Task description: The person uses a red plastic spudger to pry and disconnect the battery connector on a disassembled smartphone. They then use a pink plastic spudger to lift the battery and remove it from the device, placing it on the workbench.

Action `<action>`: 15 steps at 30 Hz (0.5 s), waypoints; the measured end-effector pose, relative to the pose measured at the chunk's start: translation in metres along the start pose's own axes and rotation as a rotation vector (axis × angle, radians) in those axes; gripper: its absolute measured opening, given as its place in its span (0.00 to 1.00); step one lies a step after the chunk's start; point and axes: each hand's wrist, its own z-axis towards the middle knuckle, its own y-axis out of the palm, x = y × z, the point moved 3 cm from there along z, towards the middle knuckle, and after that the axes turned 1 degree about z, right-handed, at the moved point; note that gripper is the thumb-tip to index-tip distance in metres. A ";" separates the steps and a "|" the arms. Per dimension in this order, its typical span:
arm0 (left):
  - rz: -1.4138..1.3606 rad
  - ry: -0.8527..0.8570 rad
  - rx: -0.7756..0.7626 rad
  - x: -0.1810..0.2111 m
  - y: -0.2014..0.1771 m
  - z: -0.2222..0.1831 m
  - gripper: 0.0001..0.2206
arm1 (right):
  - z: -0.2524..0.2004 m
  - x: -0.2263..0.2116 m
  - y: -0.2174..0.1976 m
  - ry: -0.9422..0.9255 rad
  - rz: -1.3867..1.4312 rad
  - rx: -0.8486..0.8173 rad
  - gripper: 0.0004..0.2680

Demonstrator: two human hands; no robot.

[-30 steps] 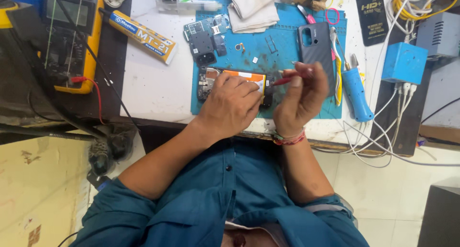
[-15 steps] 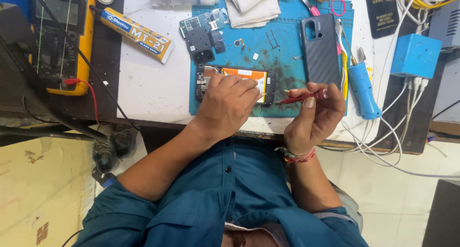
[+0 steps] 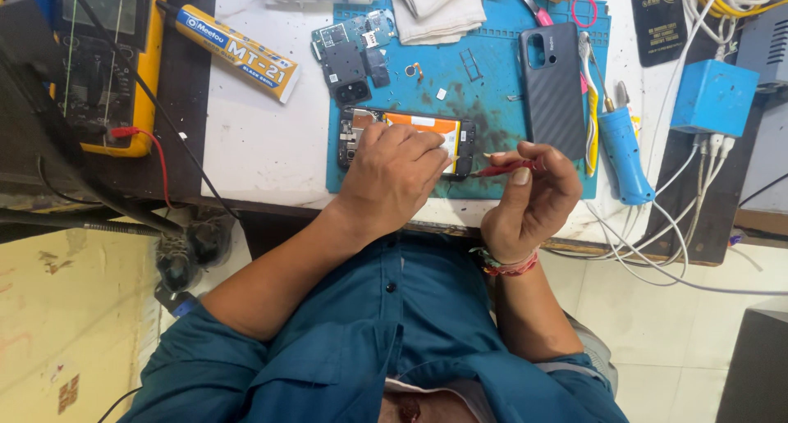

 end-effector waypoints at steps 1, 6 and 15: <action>-0.005 -0.001 -0.003 0.000 0.000 0.000 0.05 | 0.001 -0.001 0.001 -0.017 -0.007 -0.011 0.13; -0.012 0.001 0.000 0.001 -0.001 0.000 0.06 | 0.008 -0.012 0.003 -0.229 -0.248 -0.101 0.11; -0.027 0.007 0.003 0.001 0.001 -0.001 0.06 | 0.015 -0.012 0.008 -0.142 -0.162 -0.166 0.07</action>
